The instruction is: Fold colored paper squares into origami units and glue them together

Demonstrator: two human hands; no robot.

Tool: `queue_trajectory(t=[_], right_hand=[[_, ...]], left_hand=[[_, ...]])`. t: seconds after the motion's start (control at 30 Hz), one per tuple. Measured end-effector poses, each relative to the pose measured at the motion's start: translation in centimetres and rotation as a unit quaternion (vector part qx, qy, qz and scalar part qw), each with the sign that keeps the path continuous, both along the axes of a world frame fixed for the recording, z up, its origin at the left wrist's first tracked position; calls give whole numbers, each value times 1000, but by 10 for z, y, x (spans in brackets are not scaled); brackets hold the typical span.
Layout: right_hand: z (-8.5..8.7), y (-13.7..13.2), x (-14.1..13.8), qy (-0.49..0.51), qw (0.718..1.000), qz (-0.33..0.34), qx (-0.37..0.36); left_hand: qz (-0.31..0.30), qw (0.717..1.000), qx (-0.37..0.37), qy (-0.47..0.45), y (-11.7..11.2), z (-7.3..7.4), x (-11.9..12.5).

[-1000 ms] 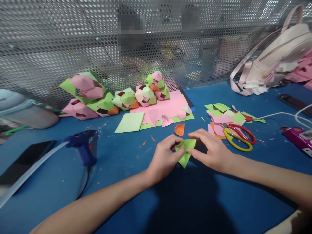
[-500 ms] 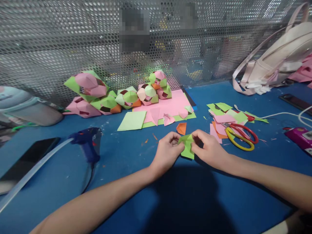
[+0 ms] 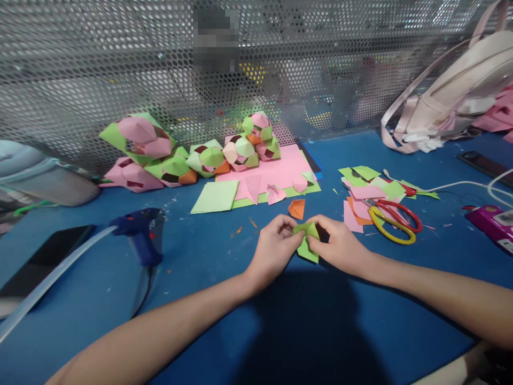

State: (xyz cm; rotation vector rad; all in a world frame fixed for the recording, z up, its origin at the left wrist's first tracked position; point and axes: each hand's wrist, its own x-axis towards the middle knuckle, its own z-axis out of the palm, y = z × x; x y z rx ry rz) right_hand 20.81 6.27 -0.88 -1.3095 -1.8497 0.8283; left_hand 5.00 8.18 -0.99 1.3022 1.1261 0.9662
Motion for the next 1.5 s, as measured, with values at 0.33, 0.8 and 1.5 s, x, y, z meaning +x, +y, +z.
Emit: queue_trajectory(t=[0.33, 0.8, 1.5], right_hand=[[11, 5, 9, 43, 999, 5, -21], [17, 6, 14, 67, 997, -24, -30], [17, 2, 14, 71, 997, -13, -38]], left_hand=[[-66, 994, 49, 72, 2, 3, -6], [-96, 995, -14, 11, 1, 10, -7], [-114, 990, 35, 81, 0, 16, -8]])
